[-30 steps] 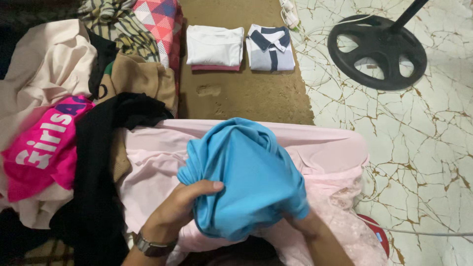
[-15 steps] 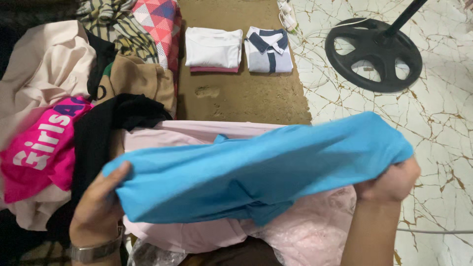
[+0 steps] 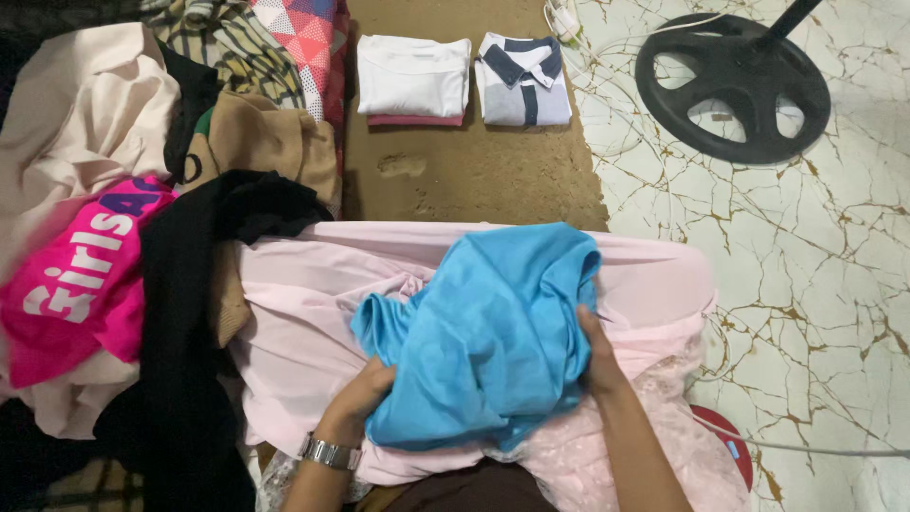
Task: The person folds a blue t-shirt by hand, aligning the sleeves and body before flattening it on top of other folded garments.
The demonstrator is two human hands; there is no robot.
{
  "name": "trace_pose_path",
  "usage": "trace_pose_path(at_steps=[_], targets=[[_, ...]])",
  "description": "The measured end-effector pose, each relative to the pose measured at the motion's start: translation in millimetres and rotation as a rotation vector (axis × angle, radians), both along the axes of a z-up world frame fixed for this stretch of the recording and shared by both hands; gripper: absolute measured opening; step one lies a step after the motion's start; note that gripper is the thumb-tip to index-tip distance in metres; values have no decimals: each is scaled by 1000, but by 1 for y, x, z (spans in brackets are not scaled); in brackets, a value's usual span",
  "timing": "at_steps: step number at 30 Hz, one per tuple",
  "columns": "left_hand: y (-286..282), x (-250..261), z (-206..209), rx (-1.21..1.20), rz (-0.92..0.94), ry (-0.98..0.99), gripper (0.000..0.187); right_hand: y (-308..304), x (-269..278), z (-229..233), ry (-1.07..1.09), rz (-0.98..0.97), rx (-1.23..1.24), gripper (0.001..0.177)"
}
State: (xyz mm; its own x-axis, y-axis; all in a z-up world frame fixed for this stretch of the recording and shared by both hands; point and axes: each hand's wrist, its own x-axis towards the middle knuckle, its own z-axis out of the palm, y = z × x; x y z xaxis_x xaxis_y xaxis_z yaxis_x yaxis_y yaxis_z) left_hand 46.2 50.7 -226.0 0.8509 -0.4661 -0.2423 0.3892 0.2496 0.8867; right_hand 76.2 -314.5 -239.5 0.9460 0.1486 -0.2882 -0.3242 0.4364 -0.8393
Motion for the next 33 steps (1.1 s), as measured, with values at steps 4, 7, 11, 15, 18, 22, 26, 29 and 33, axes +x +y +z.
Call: trace_pose_path(at_steps=[4, 7, 11, 15, 18, 22, 26, 29, 33], targets=[[2, 1, -8, -33, -56, -34, 85, -5, -7, 40, -115, 87, -87, 66], [12, -9, -10, -70, -84, 199, 83, 4, -15, 73, -225, -7, -202, 62], [18, -16, -16, -319, -131, 305, 85, 1, -9, 127, -172, -353, 71, 55], [25, -12, -19, -548, 6, 353, 94, 19, -3, 143, -373, -77, 202, 64], [27, 4, -10, -695, 57, 340, 100, 54, 11, 128, -490, 239, -630, 71], [40, 20, 18, -677, 36, 240, 97, 67, 20, 122, -300, 391, -669, 49], [24, 22, 53, -660, 94, 211, 89, 50, 28, 149, -277, 150, -82, 50], [7, 9, 81, -631, 18, 308, 89, 35, 32, 166, -224, 56, 381, 60], [-7, 10, 95, -167, 145, 414, 80, 51, 53, 128, -219, 248, -282, 71]])
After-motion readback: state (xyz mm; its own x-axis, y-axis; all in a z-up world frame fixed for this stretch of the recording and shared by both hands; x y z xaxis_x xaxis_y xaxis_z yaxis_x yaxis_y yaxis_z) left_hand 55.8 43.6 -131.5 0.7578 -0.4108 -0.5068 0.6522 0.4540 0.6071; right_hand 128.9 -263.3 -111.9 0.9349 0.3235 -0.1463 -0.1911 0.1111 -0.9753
